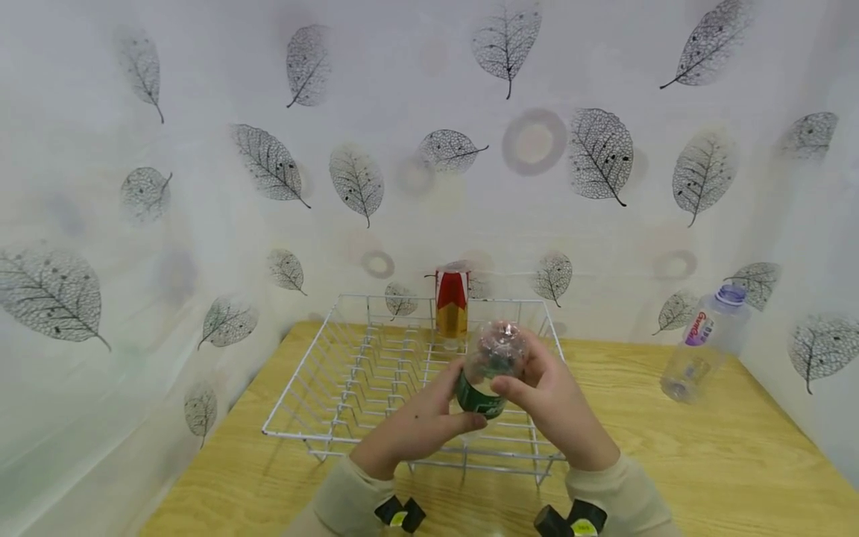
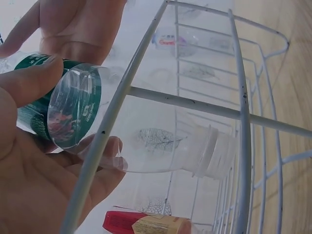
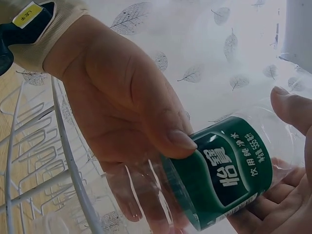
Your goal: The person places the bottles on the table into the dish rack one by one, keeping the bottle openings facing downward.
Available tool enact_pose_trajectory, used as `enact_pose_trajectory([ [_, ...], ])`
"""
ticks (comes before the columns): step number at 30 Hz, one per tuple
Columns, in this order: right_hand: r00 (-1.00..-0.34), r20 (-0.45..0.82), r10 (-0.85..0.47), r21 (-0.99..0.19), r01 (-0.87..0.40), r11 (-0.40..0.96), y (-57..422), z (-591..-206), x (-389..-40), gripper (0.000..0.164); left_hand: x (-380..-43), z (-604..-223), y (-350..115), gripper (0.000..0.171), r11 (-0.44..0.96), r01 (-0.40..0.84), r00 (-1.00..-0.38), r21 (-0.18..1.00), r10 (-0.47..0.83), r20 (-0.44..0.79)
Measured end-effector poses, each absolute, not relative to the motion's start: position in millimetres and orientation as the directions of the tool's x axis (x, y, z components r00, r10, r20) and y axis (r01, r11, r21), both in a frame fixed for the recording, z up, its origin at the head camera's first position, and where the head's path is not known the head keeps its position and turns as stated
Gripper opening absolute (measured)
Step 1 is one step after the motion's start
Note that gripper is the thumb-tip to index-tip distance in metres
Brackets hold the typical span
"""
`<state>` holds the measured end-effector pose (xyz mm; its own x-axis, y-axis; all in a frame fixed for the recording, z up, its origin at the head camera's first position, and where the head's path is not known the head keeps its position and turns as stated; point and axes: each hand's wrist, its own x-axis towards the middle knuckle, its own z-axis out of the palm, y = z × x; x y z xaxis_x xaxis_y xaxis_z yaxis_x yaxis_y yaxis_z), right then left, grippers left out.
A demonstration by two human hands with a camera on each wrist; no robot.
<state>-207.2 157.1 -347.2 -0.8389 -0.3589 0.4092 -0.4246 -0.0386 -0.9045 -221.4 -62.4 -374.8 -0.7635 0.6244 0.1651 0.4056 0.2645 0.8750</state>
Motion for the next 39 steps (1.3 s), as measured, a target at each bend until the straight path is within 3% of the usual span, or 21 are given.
enact_pose_trajectory([
  [10,-0.850,0.416,-0.324,-0.900,-0.435,-0.015,163.1,-344.3,-210.4,0.061,-221.4,-371.0,-70.7,0.074,0.365,0.413,-0.802,0.834,0.580,0.143],
  [21,-0.866,0.406,-0.292,-0.902,-0.432,0.027,172.4,-340.8,-213.4,0.063,-229.3,-361.1,-123.9,0.079,0.548,0.449,-0.856,0.706,0.490,0.163],
  [28,-0.871,0.396,-0.292,-0.911,-0.413,-0.001,176.0,-340.3,-213.6,0.062,-237.9,-355.8,-165.6,0.079,0.649,0.410,-0.903,0.640,0.388,0.186],
  [39,-0.877,0.397,-0.269,-0.908,-0.418,0.022,180.5,-341.0,-214.2,0.061,-245.2,-357.9,-214.1,0.083,0.677,0.326,-0.941,0.660,0.295,0.163],
])
